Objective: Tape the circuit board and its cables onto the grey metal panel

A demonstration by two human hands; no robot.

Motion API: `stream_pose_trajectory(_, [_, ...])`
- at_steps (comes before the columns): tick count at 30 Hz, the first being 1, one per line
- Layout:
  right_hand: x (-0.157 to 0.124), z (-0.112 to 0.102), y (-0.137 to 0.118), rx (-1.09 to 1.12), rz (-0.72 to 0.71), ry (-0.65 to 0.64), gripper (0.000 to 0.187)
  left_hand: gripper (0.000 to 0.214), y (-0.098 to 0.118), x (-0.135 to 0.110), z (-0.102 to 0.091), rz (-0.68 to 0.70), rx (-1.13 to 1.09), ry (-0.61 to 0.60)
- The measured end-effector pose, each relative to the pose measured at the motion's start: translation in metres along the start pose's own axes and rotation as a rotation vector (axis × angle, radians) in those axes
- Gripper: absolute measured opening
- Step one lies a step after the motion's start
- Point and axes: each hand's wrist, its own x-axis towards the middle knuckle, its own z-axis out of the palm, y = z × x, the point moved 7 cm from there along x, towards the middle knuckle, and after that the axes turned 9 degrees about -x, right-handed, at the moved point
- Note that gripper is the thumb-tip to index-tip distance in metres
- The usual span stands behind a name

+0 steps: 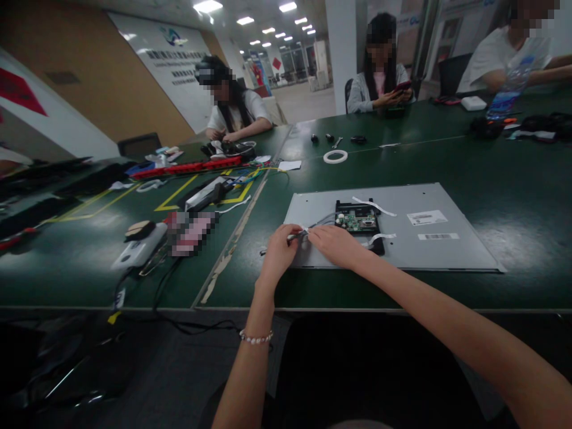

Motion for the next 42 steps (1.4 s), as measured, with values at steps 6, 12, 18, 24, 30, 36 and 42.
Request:
stream_pose_trajectory(6, [0.001, 0.004, -0.001, 0.0, -0.033, -0.01, 0.023, 0.045, 0.007, -0.001, 0.002, 0.081, -0.001, -0.02])
stream_pose_trajectory(12, [0.001, 0.01, -0.001, 0.005, -0.035, -0.077, 0.022, 0.048, 0.008, 0.0, 0.007, 0.087, 0.067, -0.042])
stream_pose_trajectory(18, [0.001, 0.008, -0.003, -0.007, -0.064, -0.072, 0.021, 0.049, 0.002, 0.001, 0.013, 0.046, 0.152, -0.1])
stream_pose_trajectory(24, [0.0, -0.002, -0.004, -0.027, -0.046, 0.024, 0.022, 0.05, 0.003, 0.003, 0.012, 0.036, 0.134, -0.095])
stream_pose_trajectory(30, [-0.001, 0.0, -0.005, -0.004, -0.064, 0.011, 0.02, 0.052, 0.001, 0.002, 0.01, 0.003, 0.152, -0.058])
stream_pose_trajectory(36, [0.0, 0.006, -0.003, 0.043, -0.061, -0.094, 0.022, 0.053, 0.001, 0.0, 0.004, -0.006, 0.084, 0.032])
stream_pose_trajectory(42, [-0.001, 0.006, -0.002, 0.043, -0.021, -0.159, 0.025, 0.044, 0.007, -0.004, 0.006, 0.039, 0.094, 0.048])
